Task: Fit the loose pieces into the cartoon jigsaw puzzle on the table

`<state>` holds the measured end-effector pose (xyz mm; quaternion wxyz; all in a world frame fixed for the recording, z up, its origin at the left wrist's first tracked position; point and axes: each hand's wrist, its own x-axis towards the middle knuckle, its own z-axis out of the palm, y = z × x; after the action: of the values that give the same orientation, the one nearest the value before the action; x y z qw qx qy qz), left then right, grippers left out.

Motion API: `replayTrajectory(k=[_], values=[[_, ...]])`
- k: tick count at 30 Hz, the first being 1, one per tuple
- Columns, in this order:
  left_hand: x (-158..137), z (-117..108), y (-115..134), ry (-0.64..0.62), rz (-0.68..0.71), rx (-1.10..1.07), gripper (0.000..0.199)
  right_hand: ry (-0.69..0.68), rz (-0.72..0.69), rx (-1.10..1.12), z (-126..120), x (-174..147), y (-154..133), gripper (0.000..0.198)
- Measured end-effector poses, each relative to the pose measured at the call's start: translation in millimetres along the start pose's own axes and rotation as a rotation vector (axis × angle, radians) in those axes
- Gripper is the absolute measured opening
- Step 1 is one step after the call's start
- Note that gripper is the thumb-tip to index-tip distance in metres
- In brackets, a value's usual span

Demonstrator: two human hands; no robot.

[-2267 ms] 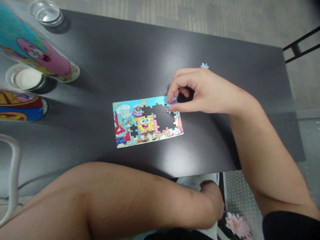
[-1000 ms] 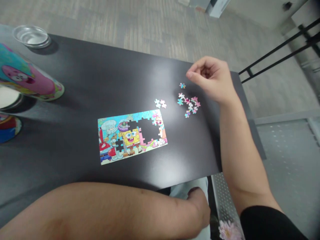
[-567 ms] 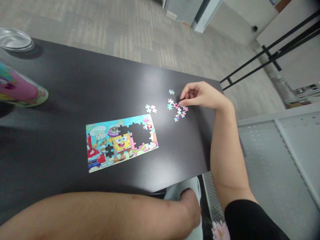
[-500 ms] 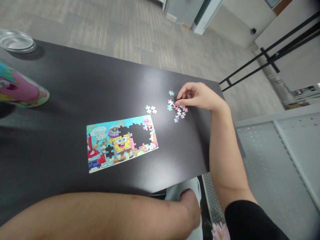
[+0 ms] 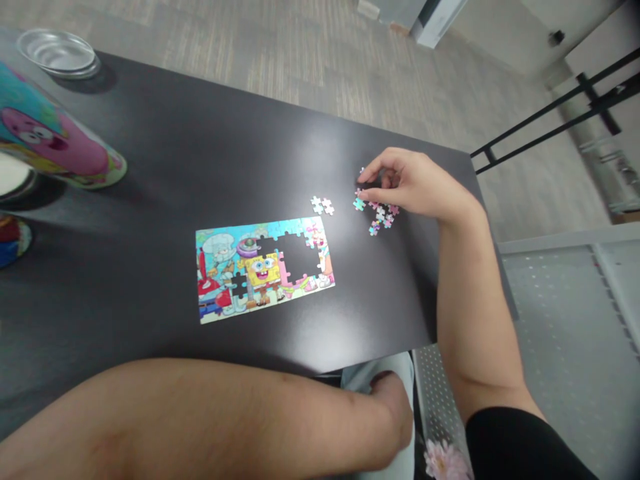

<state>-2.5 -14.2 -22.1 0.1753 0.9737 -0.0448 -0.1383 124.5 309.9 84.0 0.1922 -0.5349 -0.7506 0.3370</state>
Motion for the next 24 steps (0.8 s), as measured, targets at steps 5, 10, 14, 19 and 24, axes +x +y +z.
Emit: replayTrajectory(k=[5, 10, 14, 19, 24], values=[[1.4, -13.9, -7.4, -0.029, -0.206, -0.043, 0.022, -0.062, 0.002, -0.002, -0.1, -1.8, -0.8, 0.027], [9.7, -19.4, -7.7, -0.043, -0.379, -0.093, 0.043, -0.072, -0.005, 0.083, 4.3, -3.3, -10.5, 0.028], [13.0, -8.7, 3.4, -0.011, -0.248, -0.084, 0.034, -0.151, -0.091, 0.248, 14.6, -5.3, -28.6, 0.036], [11.2, 0.2, 10.1, -0.022, 0.002, -0.044, 0.02, -0.453, -0.159, 0.299, 33.4, -10.8, -54.8, 0.025], [7.1, -5.0, 8.1, -0.081, 0.057, -0.033, 0.012, -0.555, -0.117, 0.284, 42.0, -11.8, -63.4, 0.019]])
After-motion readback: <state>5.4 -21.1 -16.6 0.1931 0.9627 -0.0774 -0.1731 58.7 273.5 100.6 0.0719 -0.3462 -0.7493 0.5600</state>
